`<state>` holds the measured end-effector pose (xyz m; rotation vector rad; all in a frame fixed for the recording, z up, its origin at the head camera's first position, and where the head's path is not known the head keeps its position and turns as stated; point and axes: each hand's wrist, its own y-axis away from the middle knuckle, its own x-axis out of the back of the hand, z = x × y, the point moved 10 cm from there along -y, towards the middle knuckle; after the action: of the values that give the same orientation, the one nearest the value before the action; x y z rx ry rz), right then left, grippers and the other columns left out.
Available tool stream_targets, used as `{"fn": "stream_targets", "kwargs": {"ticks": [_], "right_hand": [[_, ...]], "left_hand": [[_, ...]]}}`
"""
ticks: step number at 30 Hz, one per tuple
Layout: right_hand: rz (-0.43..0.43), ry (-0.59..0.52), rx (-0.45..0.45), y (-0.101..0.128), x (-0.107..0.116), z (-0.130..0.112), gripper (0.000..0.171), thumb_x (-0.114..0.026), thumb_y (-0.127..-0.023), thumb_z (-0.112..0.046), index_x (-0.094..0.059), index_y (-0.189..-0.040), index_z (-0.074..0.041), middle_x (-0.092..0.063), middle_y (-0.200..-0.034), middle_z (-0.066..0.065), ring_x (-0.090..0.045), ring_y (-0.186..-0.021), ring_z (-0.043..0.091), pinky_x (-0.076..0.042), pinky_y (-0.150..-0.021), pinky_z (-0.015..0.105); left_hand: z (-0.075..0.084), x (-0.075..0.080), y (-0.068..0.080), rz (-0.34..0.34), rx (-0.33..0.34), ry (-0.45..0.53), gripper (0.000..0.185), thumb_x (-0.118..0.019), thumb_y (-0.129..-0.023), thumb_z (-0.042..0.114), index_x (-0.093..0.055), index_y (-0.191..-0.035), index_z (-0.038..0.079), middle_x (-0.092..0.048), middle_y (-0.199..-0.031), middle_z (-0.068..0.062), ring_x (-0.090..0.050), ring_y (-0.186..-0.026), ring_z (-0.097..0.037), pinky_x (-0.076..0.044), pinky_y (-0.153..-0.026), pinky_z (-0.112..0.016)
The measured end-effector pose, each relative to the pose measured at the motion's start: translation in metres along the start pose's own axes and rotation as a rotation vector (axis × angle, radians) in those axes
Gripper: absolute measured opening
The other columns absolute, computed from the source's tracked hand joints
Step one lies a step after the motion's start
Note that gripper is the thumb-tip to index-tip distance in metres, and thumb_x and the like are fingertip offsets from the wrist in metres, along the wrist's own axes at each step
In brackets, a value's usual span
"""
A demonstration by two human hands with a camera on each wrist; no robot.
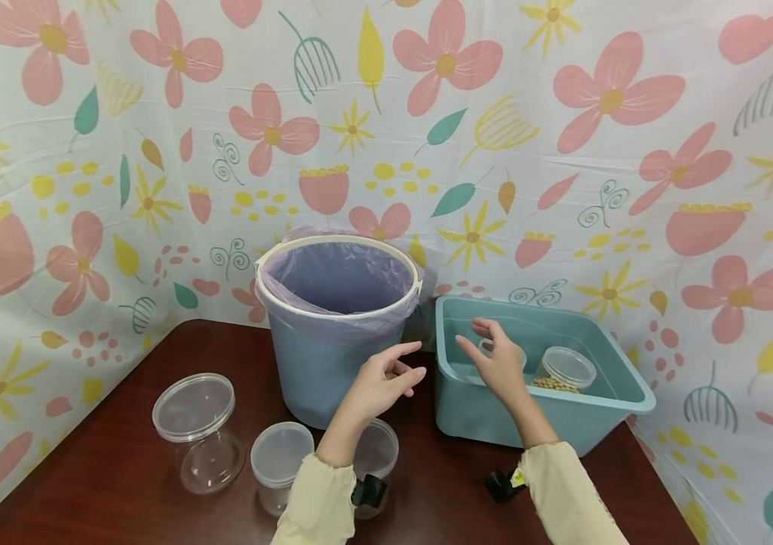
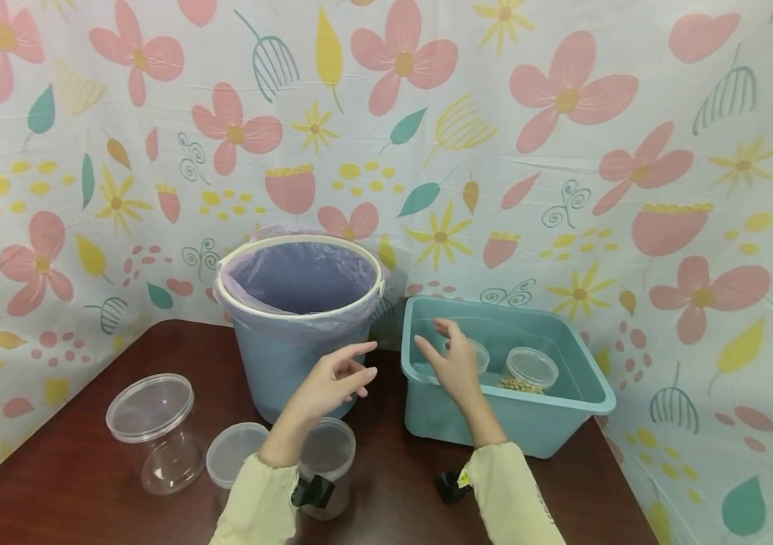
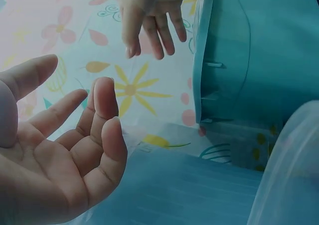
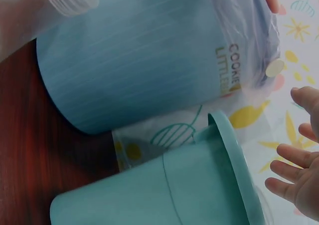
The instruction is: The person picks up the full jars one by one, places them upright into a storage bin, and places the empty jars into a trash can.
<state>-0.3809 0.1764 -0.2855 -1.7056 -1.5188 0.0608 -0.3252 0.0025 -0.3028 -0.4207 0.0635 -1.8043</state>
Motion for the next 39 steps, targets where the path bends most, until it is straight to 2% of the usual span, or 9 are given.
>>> {"fn": "stream_targets", "kwargs": {"ticks": [8,14,16,19,23,30,36,39], "right_hand": [[-0.020,-0.058,-0.071,-0.009,-0.011,-0.006,0.044,-0.062,-0.085,-0.025,-0.049,-0.120,-0.001,-0.055,-0.112,0.020,-0.050,-0.105,0.030,-0.040,-0.085,0.047],[0.011,-0.113,-0.120,-0.017,-0.018,-0.009,0.042,-0.062,-0.085,-0.027,-0.051,-0.119,-0.004,-0.060,-0.099,0.015,-0.055,-0.092,0.024,-0.045,-0.079,0.040],[0.026,-0.124,-0.113,-0.020,-0.020,-0.011,0.041,-0.062,-0.085,-0.025,-0.051,-0.118,-0.003,-0.060,-0.095,0.015,-0.056,-0.087,0.024,-0.045,-0.076,0.039],[0.036,-0.123,-0.096,-0.022,-0.026,-0.013,0.039,-0.061,-0.086,-0.024,-0.051,-0.117,-0.002,-0.061,-0.092,0.015,-0.057,-0.083,0.025,-0.045,-0.072,0.036],[0.041,-0.111,-0.082,-0.022,-0.033,-0.017,0.036,-0.060,-0.087,-0.024,-0.053,-0.116,-0.003,-0.062,-0.090,0.014,-0.058,-0.081,0.025,-0.044,-0.067,0.035],[0.041,-0.119,-0.078,-0.025,-0.041,-0.023,0.038,-0.056,-0.089,-0.026,-0.051,-0.117,-0.003,-0.062,-0.090,0.014,-0.058,-0.079,0.026,-0.044,-0.067,0.036],[0.041,-0.158,-0.111,-0.031,-0.046,-0.023,0.040,-0.051,-0.091,-0.031,-0.047,-0.122,-0.005,-0.062,-0.088,0.015,-0.057,-0.081,0.028,-0.041,-0.065,0.032],[0.062,-0.186,-0.095,-0.036,-0.045,-0.028,0.039,-0.050,-0.092,-0.030,-0.048,-0.121,-0.004,-0.062,-0.084,0.016,-0.058,-0.080,0.028,-0.041,-0.065,0.031]], "left_hand": [[-0.004,0.004,0.016,-0.001,-0.016,0.036,0.043,-0.057,-0.088,0.014,-0.048,-0.129,0.005,-0.059,-0.077,-0.004,-0.057,-0.068,-0.026,-0.042,-0.060,-0.028],[-0.014,0.009,0.030,-0.003,-0.021,0.063,0.042,-0.057,-0.088,0.011,-0.048,-0.128,0.000,-0.057,-0.076,-0.008,-0.057,-0.065,-0.026,-0.037,-0.052,-0.023],[-0.015,0.011,0.034,0.003,-0.032,0.070,0.043,-0.057,-0.088,0.013,-0.048,-0.128,0.001,-0.057,-0.077,-0.007,-0.056,-0.064,-0.022,-0.038,-0.053,-0.023],[-0.019,0.012,0.040,0.008,-0.051,0.077,0.043,-0.058,-0.087,0.013,-0.048,-0.127,0.001,-0.057,-0.077,-0.009,-0.057,-0.064,-0.023,-0.041,-0.057,-0.023],[-0.026,0.013,0.047,0.009,-0.052,0.070,0.042,-0.059,-0.087,0.013,-0.049,-0.126,0.000,-0.058,-0.076,-0.014,-0.056,-0.063,-0.023,-0.040,-0.056,-0.022],[-0.034,0.019,0.060,0.043,-0.047,0.068,0.040,-0.059,-0.086,0.010,-0.051,-0.124,0.001,-0.058,-0.077,-0.017,-0.056,-0.062,-0.016,-0.042,-0.058,-0.022],[-0.034,0.025,0.071,0.063,-0.053,0.083,0.040,-0.059,-0.086,0.009,-0.050,-0.124,-0.001,-0.058,-0.079,-0.014,-0.056,-0.063,-0.015,-0.045,-0.062,-0.023],[-0.034,0.030,0.076,0.075,-0.048,0.089,0.040,-0.059,-0.086,0.010,-0.050,-0.124,-0.001,-0.058,-0.081,-0.016,-0.057,-0.064,-0.018,-0.046,-0.063,-0.026]]}}
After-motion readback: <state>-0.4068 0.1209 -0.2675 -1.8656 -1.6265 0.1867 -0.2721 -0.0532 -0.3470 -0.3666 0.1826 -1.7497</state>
